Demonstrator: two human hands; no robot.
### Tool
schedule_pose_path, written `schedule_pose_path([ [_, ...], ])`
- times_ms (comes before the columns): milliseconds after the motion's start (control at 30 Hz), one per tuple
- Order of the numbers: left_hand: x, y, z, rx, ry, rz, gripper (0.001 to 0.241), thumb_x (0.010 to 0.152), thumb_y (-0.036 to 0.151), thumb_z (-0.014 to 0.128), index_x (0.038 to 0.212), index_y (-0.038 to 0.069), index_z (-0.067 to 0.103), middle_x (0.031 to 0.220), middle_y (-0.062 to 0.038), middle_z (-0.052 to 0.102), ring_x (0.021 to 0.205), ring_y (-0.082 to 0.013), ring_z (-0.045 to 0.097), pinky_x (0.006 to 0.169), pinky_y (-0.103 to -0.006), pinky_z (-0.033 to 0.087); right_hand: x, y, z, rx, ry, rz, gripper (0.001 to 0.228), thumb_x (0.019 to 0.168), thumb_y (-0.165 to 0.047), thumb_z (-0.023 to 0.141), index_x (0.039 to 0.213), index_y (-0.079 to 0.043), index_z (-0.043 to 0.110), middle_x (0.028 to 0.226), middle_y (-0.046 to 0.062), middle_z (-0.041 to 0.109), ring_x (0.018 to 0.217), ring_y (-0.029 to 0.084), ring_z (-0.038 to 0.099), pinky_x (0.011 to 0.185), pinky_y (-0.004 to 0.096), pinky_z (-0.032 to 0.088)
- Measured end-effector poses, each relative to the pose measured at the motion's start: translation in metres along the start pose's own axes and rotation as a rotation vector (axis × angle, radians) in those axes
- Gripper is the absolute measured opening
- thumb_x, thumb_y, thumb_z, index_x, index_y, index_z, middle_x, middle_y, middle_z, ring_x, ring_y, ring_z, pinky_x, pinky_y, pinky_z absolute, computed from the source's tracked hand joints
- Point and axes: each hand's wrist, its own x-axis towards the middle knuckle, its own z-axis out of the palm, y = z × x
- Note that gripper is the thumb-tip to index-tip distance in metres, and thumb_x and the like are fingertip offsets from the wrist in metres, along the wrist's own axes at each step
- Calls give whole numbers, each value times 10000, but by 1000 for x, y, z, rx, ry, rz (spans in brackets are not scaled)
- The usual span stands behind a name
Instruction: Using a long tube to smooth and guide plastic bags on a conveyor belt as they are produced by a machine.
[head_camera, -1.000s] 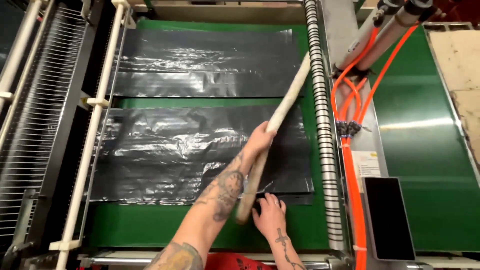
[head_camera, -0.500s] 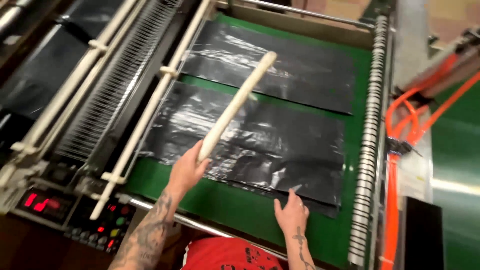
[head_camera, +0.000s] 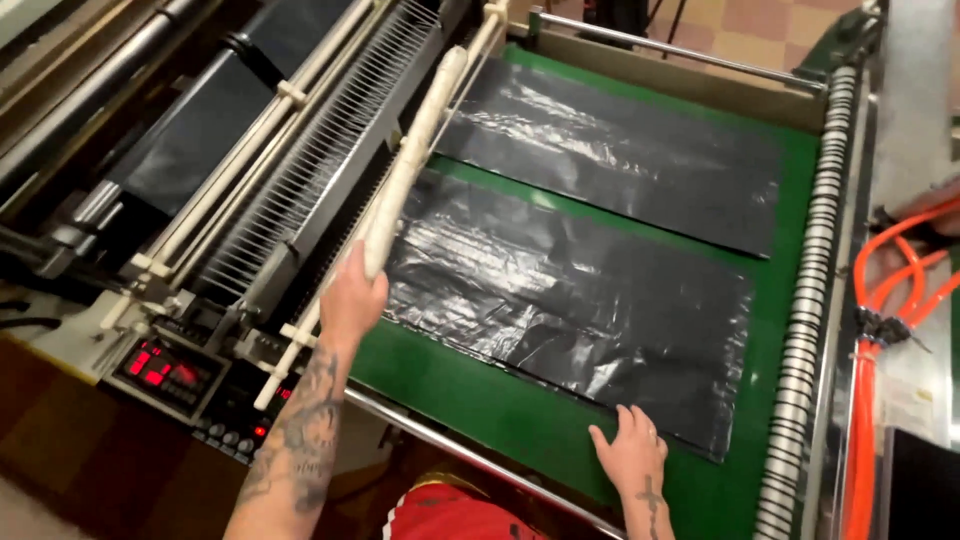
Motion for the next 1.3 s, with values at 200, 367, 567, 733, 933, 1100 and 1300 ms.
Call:
schedule_pose_path([
  [200, 88, 37, 58, -51, -138, 17, 588, 905, 305, 494, 1445, 89, 407, 1169, -269, 627, 1033, -516, 615, 846, -624, 465, -82, -11, -36, 66, -198, 163, 560, 923, -625, 514, 1272, -207, 642, 1348, -15, 630, 1232, 206, 622, 1019, 413, 510],
  [367, 88, 127, 212, -271, -295, 148, 369, 886, 323, 516, 1143, 59, 504, 1108, -291, 668, 997, -540, 614, 833, -607, 461, -132, 21, -1, 81, 41, 325, 373, 909, -586, 545, 1012, -272, 718, 1017, -86, 718, 998, 177, 697, 844, 400, 553],
  [567, -18, 260, 331, -577, -718, 97, 540, 845, 381, 531, 1354, 201, 550, 1227, -170, 705, 1143, -410, 648, 956, -477, 481, -163, 5, 9, 5, 635, -22, 214, 894, -222, 610, 701, -131, 623, 688, 60, 620, 715, 316, 570, 835, 471, 450],
  [733, -42, 301, 312, -925, -938, -126, 554, 831, 284, 574, 1353, 116, 657, 1301, -37, 700, 1173, -200, 638, 1040, -326, 443, -163, -3, 13, 29, 501, 124, 221, 902, -285, 589, 789, -128, 697, 807, 31, 700, 865, 251, 629, 1094, 478, 377],
  [933, -14, 239, 235, -857, -972, 32, 459, 818, 283, 639, 1235, 97, 679, 956, -35, 711, 835, -158, 626, 821, -320, 485, -157, 3, 7, 39, 373, 107, 352, 859, -534, 631, 837, -193, 712, 848, 4, 705, 911, 246, 647, 1141, 505, 336],
  [1100, -41, 120, 159, -513, -788, 380, 647, 871, 368, 551, 1454, 104, 451, 1339, -109, 583, 1184, -271, 568, 1000, -401, 425, -150, 16, 2, -154, 118, 10, 548, 870, -730, 540, 840, -197, 666, 813, 30, 673, 876, 296, 631, 891, 449, 445],
  [1300, -112, 4, 101, -223, -423, 379, 642, 986, 343, 546, 1550, 124, 332, 1254, -193, 606, 950, -472, 643, 722, -542, 488, -137, -9, -51, -272, -385, 6, 658, 903, -820, 424, 820, -184, 573, 830, 21, 698, 816, 273, 654, 745, 400, 487],
])
